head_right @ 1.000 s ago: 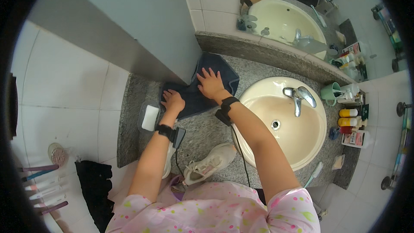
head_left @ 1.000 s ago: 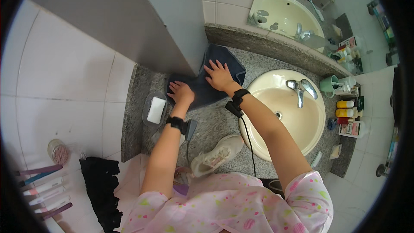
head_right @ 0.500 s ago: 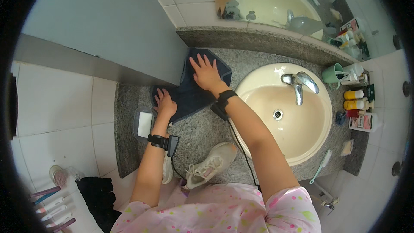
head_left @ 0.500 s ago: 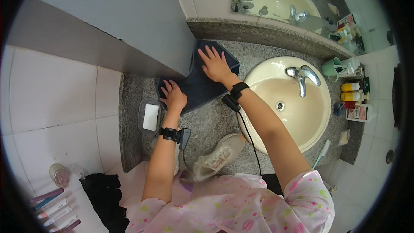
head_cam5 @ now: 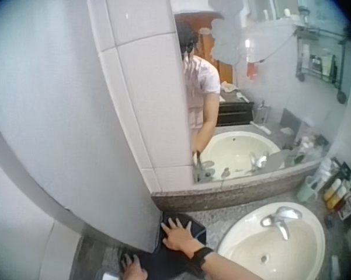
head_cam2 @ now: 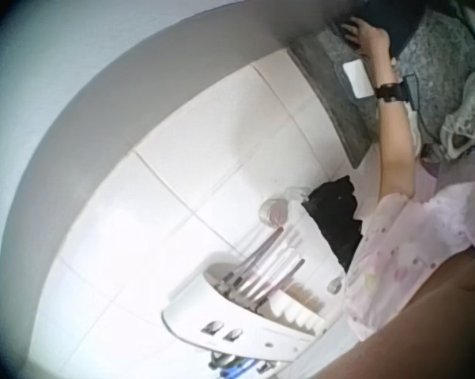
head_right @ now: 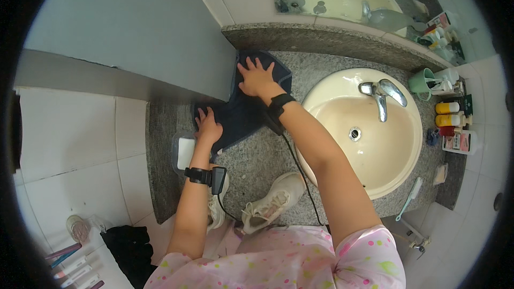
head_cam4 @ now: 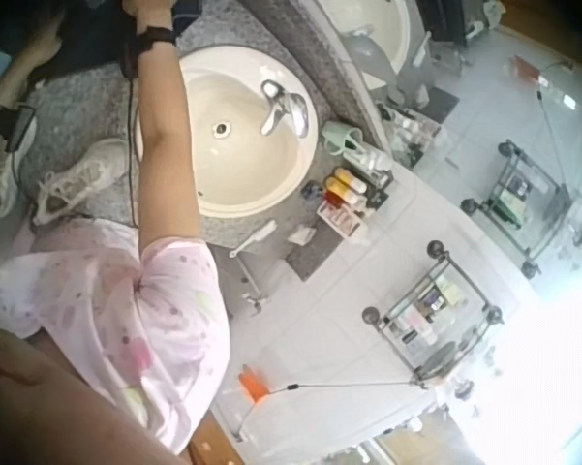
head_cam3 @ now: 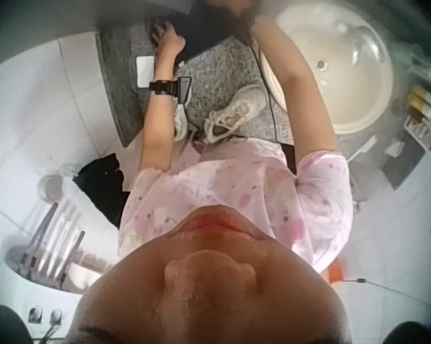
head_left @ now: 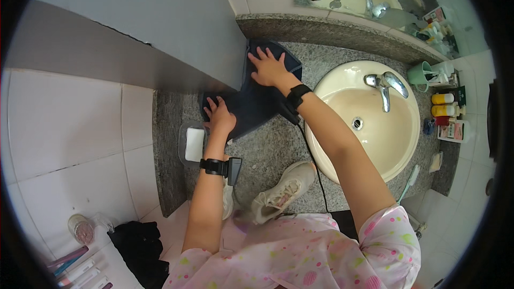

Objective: The person cleans a pair of white shoes over a bathroom sink, first wiping the counter with a cloth and then applying soap to a brush to scrub the exterior of the shoes.

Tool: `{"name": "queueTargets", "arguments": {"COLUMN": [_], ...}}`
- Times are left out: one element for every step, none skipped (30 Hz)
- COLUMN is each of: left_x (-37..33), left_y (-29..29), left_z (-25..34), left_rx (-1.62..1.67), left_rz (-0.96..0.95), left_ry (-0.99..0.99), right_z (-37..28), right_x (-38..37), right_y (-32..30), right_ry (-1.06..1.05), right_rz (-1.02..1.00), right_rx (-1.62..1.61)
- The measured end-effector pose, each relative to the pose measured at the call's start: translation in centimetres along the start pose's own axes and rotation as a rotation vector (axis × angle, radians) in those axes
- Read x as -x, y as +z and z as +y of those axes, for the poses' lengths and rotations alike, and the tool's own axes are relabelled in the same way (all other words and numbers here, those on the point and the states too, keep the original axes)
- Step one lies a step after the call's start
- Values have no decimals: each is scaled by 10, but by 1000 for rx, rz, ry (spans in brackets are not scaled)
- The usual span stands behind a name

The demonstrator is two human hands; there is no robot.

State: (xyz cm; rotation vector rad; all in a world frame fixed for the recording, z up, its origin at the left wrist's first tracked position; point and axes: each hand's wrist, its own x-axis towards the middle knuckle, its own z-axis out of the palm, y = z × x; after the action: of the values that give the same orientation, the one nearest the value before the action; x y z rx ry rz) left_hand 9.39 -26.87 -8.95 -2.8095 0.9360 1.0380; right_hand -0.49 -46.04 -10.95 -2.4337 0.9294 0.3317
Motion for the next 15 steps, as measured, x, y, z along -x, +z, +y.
{"name": "queueTargets", "arguments": {"left_x": [3,0,-1,-2,-3,-5,-8,-9,-3,2,8,9,7,9,14], "left_y": [0,0,-2,-4,-9,-15,-17,-13,-11,-9,-7,-7,-8,-8,-10], "left_z": [1,6,9,11,9,9,3,-5,-3,-2,1,5,11,14,15], "left_rx": [-26,-29,-36,-44,-49,-45,-37,-80,-82,-135,-188,-194,-252,-309,-315], "left_rz": [-13,-18,-12,-7,-9,-57,-103,-96,-101,-78,-56,-60,-53,-47,-56], "left_ry": [-22,-17,-38,-58,-61,-23,9,37,36,33,30,35,19,2,7], "right_z": [2,5,2,2,4,9,8,5,5,6,10,13,17,19,17], "right_x": [0,0,2,0,-4,-2,-1,6,18,27,29,32,33,30,37], "right_y": [2,3,2,-2,-10,-18,-25,-25,-24,-23,-19,-16,-15,-15,-17], "right_ry": [7,-21,-58,-69,-69,-40,-16,-10,-6,-3,-2,-31,-60,-55,-46], "right_rz": [0,34,65,30,-27,-93,-159,-166,-153,-140,-146,-108,-70,-84,-90], "right_rx": [-1,65,128,128,119,77,36,31,47,63,61,101,143,112,106]}}
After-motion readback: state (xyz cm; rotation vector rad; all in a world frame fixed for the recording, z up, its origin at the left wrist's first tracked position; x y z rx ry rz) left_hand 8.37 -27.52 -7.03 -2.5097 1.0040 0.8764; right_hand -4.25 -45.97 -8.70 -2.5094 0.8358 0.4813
